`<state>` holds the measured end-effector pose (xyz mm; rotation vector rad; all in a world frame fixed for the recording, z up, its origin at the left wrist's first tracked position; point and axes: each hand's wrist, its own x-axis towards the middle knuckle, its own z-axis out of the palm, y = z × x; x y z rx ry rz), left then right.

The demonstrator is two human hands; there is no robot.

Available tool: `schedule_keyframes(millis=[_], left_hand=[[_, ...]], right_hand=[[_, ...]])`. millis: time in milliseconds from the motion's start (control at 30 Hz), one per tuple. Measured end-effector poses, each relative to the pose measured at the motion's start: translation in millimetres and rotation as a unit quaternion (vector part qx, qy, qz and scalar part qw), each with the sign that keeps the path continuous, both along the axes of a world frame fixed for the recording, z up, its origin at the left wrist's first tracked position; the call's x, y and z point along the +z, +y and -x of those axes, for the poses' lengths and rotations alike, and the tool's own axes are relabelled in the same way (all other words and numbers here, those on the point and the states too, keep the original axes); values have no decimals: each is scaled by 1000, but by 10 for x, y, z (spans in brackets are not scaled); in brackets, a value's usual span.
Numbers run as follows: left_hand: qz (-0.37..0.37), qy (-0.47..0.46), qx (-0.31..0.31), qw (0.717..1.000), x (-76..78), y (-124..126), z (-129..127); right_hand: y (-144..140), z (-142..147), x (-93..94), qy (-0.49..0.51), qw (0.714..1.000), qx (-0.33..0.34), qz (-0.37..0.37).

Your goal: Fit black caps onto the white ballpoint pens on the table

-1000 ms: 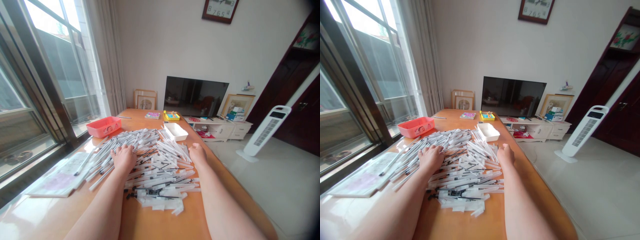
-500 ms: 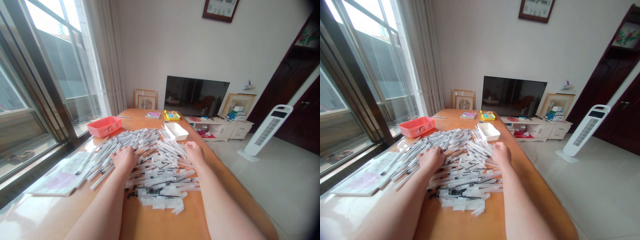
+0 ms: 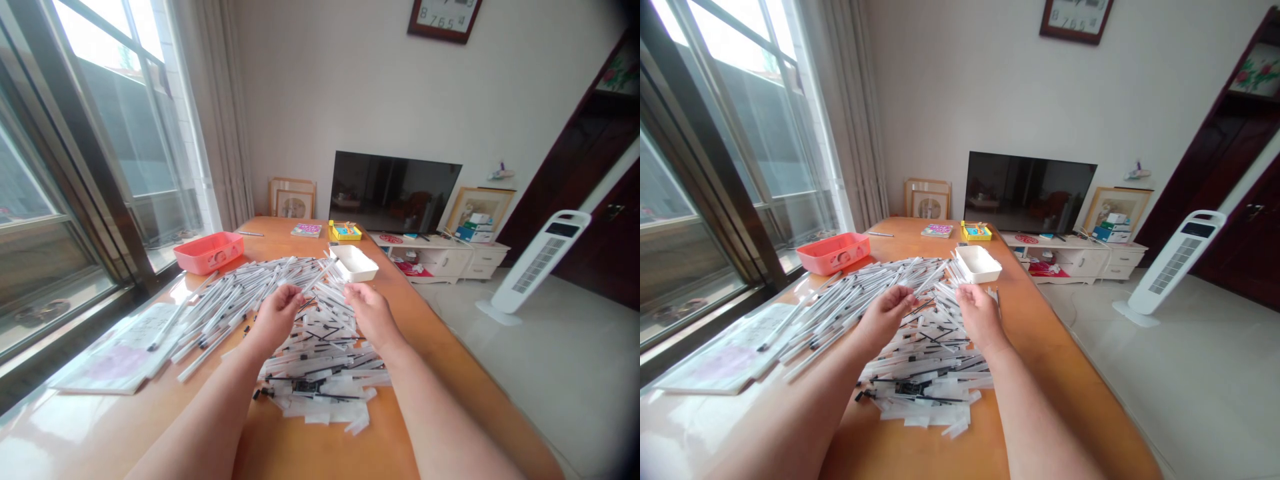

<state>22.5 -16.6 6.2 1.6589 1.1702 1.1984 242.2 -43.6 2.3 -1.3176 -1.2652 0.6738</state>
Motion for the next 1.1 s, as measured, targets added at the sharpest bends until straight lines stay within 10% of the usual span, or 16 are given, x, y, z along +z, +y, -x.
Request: schedule_keyframes(millis=[200,667,1100], left_hand=[[57,-34,-178,982,54,-286,-244],[-166,239,-66,954,143,-383,-267],[59,24,-196,979,249,-400,-227]], right_hand=[[-218,280,156,113,983,137,37],[-186,285,137,199,977,73,15],[-182,291,139,282,950,131,10]])
